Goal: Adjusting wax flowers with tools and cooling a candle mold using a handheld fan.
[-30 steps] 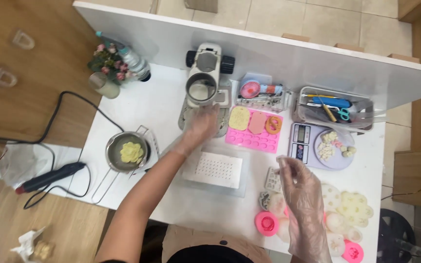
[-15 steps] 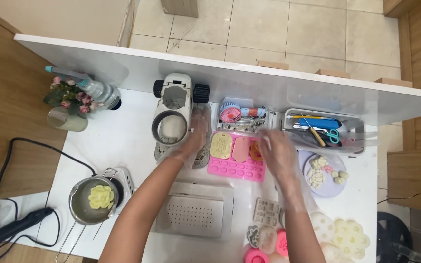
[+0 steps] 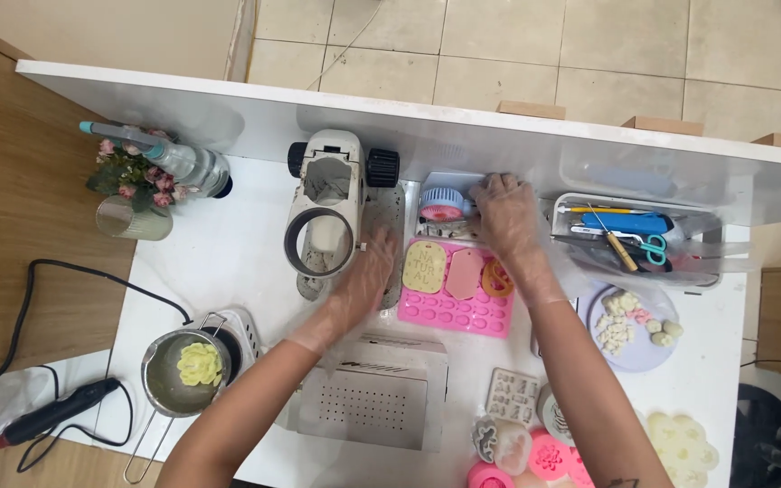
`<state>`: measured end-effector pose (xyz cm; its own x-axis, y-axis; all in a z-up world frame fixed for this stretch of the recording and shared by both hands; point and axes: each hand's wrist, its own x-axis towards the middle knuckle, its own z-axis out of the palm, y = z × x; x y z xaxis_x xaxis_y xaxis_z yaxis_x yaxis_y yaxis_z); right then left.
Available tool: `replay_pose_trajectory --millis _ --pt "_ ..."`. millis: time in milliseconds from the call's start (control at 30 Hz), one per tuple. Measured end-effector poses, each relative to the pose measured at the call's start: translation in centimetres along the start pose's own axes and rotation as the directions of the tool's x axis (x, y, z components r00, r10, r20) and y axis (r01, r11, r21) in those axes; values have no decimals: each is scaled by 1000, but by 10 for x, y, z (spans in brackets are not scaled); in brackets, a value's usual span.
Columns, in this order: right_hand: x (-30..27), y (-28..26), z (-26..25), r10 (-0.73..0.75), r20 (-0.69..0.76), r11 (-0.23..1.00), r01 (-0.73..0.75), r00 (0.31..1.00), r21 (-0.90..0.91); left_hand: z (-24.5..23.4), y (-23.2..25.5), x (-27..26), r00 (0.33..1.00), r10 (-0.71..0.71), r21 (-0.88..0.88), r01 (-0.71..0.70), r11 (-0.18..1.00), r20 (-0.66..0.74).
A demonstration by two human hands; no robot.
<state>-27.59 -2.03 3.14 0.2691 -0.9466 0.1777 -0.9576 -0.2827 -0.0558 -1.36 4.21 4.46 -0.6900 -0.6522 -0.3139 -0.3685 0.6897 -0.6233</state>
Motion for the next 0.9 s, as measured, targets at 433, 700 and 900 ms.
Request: replay_pose_trajectory --millis 433,700,900 --pt "-8 10 -78 -180 -75 977 188 981 101 -49 -3 -16 946 -310 -453 316 834 92" --pt "-92 -10 -131 282 100 364 -203 954 909 -121 -5 -76 976 -85 -581 190 792 203" --pt "-161 -66 -151 159 193 -313 -136 968 940 -154 18 -125 994 29 -616 40 787 101"
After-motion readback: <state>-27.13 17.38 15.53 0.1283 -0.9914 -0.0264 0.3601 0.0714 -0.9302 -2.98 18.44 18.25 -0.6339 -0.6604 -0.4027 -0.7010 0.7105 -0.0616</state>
